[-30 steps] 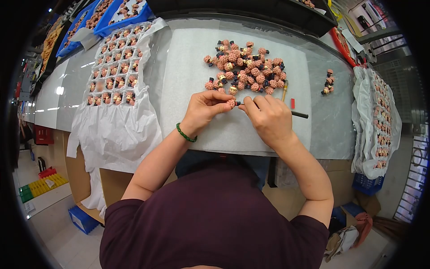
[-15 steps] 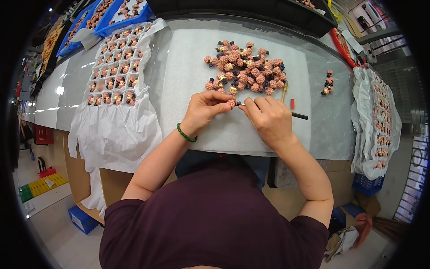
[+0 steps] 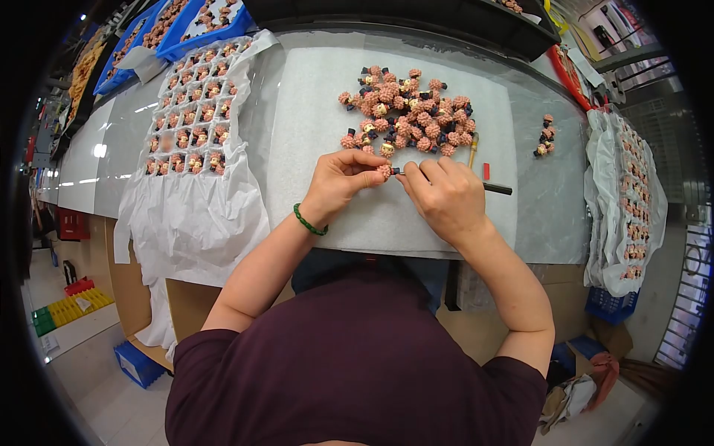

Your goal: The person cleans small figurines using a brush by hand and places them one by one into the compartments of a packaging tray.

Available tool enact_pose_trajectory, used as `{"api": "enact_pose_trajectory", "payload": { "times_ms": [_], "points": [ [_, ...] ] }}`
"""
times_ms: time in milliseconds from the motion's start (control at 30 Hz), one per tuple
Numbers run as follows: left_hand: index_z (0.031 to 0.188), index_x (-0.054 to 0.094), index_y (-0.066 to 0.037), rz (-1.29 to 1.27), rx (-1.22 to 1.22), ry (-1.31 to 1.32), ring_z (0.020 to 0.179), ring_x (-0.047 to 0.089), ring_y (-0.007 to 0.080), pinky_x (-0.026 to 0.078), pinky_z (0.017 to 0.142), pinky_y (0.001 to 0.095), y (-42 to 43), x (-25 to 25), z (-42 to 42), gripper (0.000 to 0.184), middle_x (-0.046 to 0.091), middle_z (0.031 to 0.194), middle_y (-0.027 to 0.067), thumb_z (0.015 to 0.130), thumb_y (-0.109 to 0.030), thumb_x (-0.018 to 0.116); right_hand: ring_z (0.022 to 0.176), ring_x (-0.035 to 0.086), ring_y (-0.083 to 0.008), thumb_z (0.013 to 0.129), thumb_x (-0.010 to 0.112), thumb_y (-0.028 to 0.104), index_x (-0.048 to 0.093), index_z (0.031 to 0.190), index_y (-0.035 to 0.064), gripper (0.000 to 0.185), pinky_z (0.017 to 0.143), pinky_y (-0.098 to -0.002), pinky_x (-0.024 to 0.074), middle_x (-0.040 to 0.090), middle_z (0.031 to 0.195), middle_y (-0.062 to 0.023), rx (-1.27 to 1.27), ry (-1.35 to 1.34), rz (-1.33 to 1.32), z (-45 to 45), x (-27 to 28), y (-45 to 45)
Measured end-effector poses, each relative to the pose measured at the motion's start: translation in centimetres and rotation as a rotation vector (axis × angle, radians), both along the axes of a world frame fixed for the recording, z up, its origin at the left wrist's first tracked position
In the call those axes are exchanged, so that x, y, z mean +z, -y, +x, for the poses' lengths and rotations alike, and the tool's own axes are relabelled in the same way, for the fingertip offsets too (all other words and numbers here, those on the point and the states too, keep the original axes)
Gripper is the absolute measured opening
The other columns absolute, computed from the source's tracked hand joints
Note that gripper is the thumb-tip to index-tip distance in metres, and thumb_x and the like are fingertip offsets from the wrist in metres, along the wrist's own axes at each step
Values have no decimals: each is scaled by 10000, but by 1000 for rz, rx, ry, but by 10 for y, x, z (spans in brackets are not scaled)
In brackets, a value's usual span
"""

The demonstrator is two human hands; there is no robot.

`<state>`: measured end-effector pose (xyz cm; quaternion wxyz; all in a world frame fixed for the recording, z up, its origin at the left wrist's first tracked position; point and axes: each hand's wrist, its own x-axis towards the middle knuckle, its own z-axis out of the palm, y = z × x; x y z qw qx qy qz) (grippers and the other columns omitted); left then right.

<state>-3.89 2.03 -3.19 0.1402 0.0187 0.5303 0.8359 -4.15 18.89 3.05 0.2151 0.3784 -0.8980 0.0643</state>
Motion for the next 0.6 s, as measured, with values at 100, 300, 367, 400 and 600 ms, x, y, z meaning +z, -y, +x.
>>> {"api": "enact_pose_trajectory", "payload": {
  "times_ms": [100, 300, 367, 400, 600],
  "points": [
    [859, 588, 29, 2, 5, 7, 766, 561, 123, 461, 704, 226, 0, 0, 0, 156, 595, 821, 73, 704, 37, 602, 497, 455, -150, 649, 653, 157, 544, 723, 72, 157, 434, -273, 365, 445, 569, -9, 9, -8, -16, 0, 0, 0],
    [861, 583, 30, 7, 6, 8, 757, 561, 122, 461, 684, 225, 0, 0, 0, 152, 594, 817, 72, 710, 26, 603, 496, 456, -150, 652, 650, 155, 545, 720, 72, 150, 435, -272, 365, 449, 569, -9, -20, -25, -27, 2, -3, 0],
    [862, 583, 30, 2, 4, 4, 755, 560, 122, 461, 680, 224, 0, 0, 0, 152, 594, 816, 71, 711, 24, 603, 496, 456, -150, 654, 649, 152, 547, 717, 72, 145, 434, -271, 365, 449, 568, -9, -44, -23, -24, 2, -4, 0],
    [863, 582, 30, 9, 5, 1, 753, 560, 121, 461, 677, 223, 0, 0, 0, 152, 593, 816, 71, 712, 24, 602, 496, 456, -150, 654, 649, 152, 547, 717, 72, 145, 434, -271, 365, 449, 568, -9, -45, -23, -24, 2, -4, 1],
    [868, 581, 30, 36, 2, 8, 751, 560, 122, 460, 672, 223, 0, -1, 0, 153, 593, 815, 73, 716, 25, 597, 491, 455, -153, 650, 649, 140, 547, 712, 69, 139, 433, -274, 365, 447, 567, -10, -1, -13, -22, 1, 0, 0]
  ]
}}
